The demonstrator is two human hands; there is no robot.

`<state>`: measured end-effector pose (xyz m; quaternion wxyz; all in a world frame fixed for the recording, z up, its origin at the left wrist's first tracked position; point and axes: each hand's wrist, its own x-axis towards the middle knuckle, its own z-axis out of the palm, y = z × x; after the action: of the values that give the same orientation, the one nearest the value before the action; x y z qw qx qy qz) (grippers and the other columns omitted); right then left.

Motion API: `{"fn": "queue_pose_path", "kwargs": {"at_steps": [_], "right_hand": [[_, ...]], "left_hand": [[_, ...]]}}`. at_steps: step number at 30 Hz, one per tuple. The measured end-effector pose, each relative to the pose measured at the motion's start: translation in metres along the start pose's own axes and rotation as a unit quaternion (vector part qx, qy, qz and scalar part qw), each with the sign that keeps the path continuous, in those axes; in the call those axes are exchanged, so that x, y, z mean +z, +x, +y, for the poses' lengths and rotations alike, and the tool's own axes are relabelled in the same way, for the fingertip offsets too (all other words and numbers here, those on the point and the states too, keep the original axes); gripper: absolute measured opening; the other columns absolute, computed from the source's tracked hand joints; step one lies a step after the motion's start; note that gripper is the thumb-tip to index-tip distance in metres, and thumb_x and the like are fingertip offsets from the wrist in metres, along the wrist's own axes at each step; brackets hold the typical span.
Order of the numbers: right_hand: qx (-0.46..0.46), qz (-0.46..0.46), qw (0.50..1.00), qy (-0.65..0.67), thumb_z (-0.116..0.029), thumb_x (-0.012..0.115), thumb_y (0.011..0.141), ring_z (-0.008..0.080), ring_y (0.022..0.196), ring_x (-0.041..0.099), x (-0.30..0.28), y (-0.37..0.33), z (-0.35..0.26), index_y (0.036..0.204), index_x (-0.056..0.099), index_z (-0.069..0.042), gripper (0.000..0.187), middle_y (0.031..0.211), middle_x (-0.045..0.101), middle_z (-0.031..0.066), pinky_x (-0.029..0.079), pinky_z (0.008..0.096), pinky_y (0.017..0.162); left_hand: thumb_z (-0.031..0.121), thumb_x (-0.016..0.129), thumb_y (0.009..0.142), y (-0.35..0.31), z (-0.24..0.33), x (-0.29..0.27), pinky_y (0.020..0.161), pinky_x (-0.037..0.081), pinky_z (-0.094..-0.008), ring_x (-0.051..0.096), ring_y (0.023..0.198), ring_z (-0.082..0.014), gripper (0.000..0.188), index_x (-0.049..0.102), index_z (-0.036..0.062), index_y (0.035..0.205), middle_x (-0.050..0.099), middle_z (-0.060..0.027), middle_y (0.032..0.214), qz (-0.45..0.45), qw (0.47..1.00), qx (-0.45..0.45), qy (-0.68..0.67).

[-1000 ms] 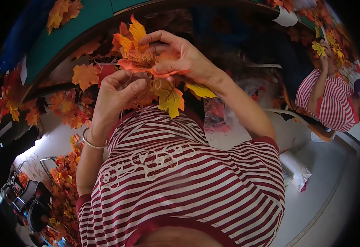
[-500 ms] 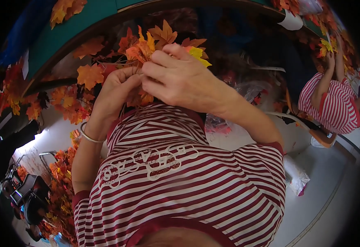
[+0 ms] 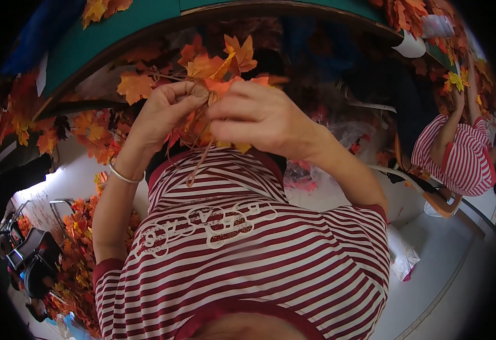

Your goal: The person assembles artificial maple leaves onto branches or twine by hand to create decorative garlands.

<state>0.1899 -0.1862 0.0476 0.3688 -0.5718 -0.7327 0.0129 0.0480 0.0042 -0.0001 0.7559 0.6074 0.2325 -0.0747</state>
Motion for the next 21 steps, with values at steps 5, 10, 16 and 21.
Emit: {"fn": "queue_pose_path", "kwargs": {"at_steps": [5, 10, 16, 21], "right_hand": [[0.175, 0.076, 0.977, 0.098, 0.008, 0.072, 0.074, 0.0260, 0.083, 0.064, 0.000, -0.005, 0.031, 0.087, 0.069, -0.001, 0.017, 0.093, 0.070, 0.0111, 0.053, 0.0333, 0.072], [0.021, 0.037, 0.999, 0.030, 0.004, 0.072, 0.068, 0.0290, 0.084, 0.064, 0.024, -0.003, 0.018, 0.089, 0.070, 0.000, 0.021, 0.093, 0.068, 0.0095, 0.054, 0.0375, 0.073], [0.009, 0.070, 0.997, 0.045, 0.001, 0.073, 0.065, 0.0287, 0.081, 0.064, 0.024, 0.010, 0.011, 0.089, 0.070, 0.002, 0.024, 0.093, 0.068, 0.0113, 0.054, 0.0367, 0.069], [-0.033, 0.058, 0.998, 0.011, -0.002, 0.072, 0.073, 0.0258, 0.083, 0.061, 0.030, 0.008, 0.005, 0.092, 0.067, -0.002, 0.020, 0.097, 0.065, 0.0077, 0.053, 0.0341, 0.068]], "left_hand": [[0.023, 0.069, 0.097, -0.009, 0.012, -0.021, 0.050, 0.026, -0.0148, 0.038, 0.057, 0.0039, 0.013, 0.069, 0.0096, 0.100, 0.066, 0.0079, 0.084, -0.038, 0.996, 0.015, -0.081], [0.020, 0.072, 0.096, -0.001, 0.001, -0.029, 0.056, 0.034, -0.0137, 0.051, 0.067, 0.0030, 0.018, 0.070, 0.0036, 0.102, 0.068, 0.0039, 0.087, -0.052, 0.980, 0.035, -0.190], [0.009, 0.072, 0.094, 0.001, -0.002, -0.006, 0.071, 0.050, -0.0183, 0.064, 0.084, -0.0054, 0.027, 0.070, -0.0050, 0.116, 0.073, -0.0037, 0.096, 0.092, 0.987, 0.086, -0.097], [0.011, 0.072, 0.094, 0.011, -0.010, 0.002, 0.072, 0.051, -0.0202, 0.064, 0.086, -0.0065, 0.027, 0.071, -0.0075, 0.113, 0.074, -0.0067, 0.096, 0.094, 0.988, 0.112, -0.050]]}}
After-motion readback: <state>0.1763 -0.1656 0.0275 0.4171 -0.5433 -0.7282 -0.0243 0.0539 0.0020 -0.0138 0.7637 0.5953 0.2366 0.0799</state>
